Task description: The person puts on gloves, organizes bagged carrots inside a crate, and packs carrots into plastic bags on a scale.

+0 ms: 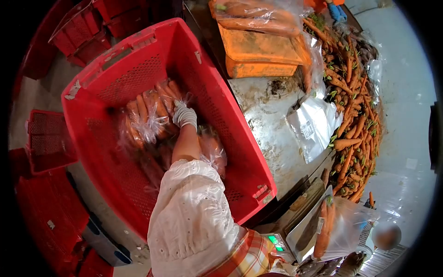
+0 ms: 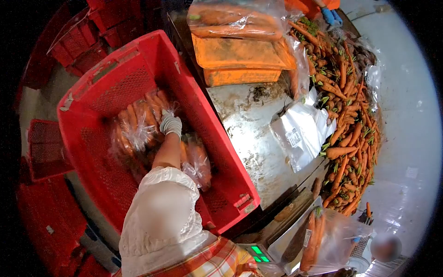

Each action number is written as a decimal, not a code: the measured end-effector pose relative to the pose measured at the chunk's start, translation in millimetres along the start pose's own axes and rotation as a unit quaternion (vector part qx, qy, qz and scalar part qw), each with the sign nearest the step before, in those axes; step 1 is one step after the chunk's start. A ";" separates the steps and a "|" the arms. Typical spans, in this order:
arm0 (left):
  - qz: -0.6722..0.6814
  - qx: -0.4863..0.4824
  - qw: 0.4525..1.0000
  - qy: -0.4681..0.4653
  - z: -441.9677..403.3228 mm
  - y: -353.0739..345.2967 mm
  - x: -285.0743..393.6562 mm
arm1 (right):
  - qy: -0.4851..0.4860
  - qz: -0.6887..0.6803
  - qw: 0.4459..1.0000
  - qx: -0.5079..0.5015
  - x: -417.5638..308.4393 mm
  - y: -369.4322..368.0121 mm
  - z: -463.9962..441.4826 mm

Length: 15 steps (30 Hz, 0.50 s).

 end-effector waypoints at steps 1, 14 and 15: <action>0.011 0.001 1.000 0.007 -6.3 -5.9 -1.1 | -0.012 -0.015 0.998 -0.055 1.9 8.2 -6.4; 0.114 0.002 0.990 -0.083 34.6 18.6 23.7 | -0.080 -0.034 0.991 -0.097 12.4 27.8 -25.9; 0.139 -0.001 0.989 -0.046 33.5 15.5 23.0 | -0.080 -0.033 0.991 -0.099 11.3 53.9 -50.5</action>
Point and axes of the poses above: each hand's wrist, its own z-axis away from the middle knuckle, its own y-axis out of the back of the hand, x = y × z, the point moved 2 cm from there along -z, towards the middle knuckle, and after that the axes turned 2 degrees about x, right-handed, at the moved point
